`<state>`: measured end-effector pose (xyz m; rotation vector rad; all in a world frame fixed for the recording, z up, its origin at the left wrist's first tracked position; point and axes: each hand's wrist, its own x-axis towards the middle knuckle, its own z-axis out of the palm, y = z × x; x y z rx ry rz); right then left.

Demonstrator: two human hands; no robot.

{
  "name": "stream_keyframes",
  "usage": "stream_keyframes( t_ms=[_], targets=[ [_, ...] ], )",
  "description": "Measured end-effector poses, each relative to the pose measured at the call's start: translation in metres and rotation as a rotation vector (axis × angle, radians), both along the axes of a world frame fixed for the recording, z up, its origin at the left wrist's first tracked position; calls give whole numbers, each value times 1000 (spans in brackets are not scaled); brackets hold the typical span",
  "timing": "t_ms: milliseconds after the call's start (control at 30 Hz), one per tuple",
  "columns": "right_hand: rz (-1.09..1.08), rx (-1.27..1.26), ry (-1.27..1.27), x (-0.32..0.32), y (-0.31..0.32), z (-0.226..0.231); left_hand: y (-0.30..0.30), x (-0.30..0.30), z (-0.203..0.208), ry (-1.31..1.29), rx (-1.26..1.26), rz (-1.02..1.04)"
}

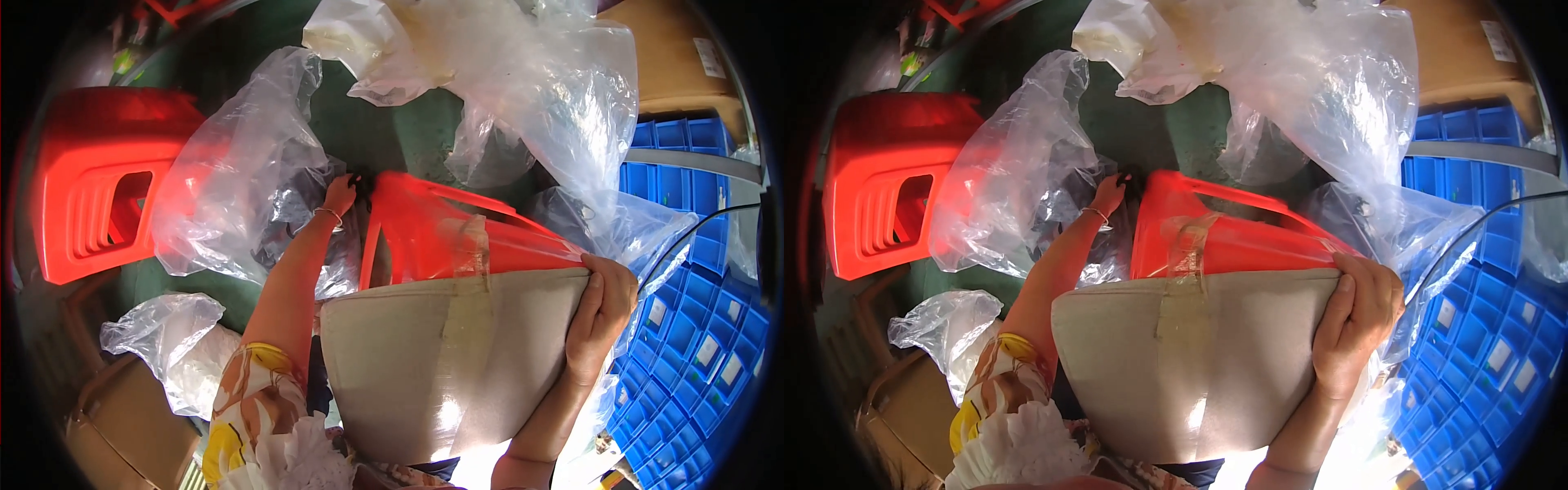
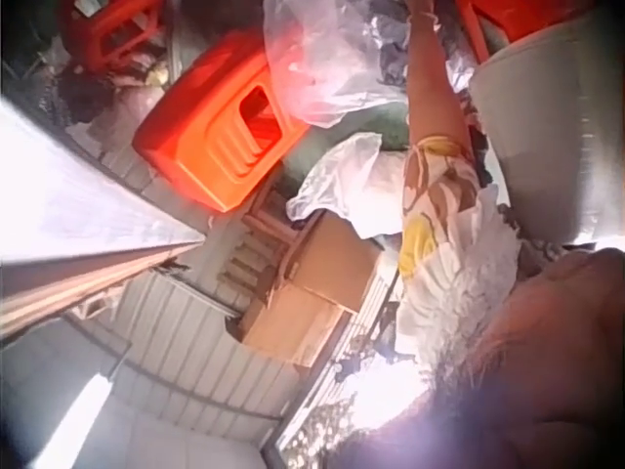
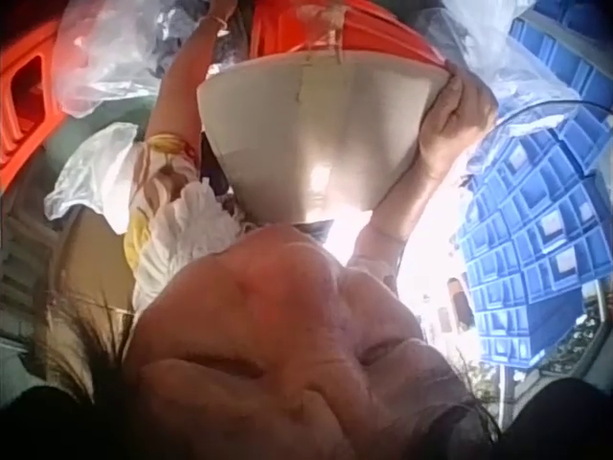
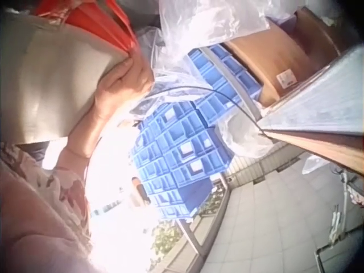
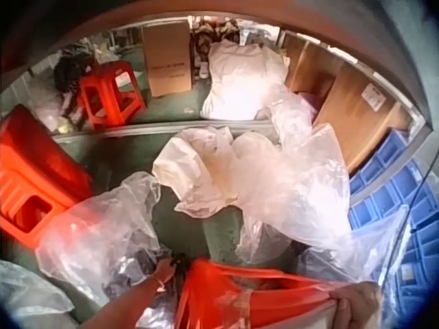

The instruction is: Sorting and assembling black plastic toy components at a factory workbench.

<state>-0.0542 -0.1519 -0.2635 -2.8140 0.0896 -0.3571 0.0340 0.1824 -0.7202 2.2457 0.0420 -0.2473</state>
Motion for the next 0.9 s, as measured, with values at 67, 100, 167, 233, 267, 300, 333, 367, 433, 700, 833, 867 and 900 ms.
stream_keyframes(
  t_ms=[67, 100, 167, 233, 267, 300, 333, 367, 433, 700, 833, 867, 900],
  targets=[
    [-1, -8, 9, -1, -1, -1, -8, -6, 1, 48, 203, -137],
    [-6, -15, 13, -2, -2, 0, -22, -11, 7, -6, 260, -158],
    [-11, -25, 16, -5, -5, 0, -41, -15, 22, -61, 315, -178],
    [-15, -20, 26, -5, -4, -1, -47, -17, 29, 68, 532, -297],
    [-13, -21, 27, -5, -3, -2, -47, -19, 28, 69, 532, -296],
    [-15, -20, 29, -5, -3, -2, -48, -21, 28, 27, 585, -326],
    [-15, -19, 29, -4, -2, -2, -47, -21, 25, -16, 640, -354],
    [-14, -21, 29, -4, -2, -2, -47, -21, 22, -17, 638, -354],
    [-8, -23, 37, -4, -2, -1, -45, -22, 15, -44, 672, -425],
    [-21, 8, 32, -2, 0, -1, -37, -27, -3, -121, 674, -427],
    [-41, -10, 41, -3, 0, 0, -46, -27, 19, 12, 488, -348],
    [-36, -4, 41, -3, 0, 0, -43, -27, 19, 14, 494, -342],
    [-36, -3, 33, -3, -1, 0, -41, -26, 20, -37, 488, -348]
  ],
)
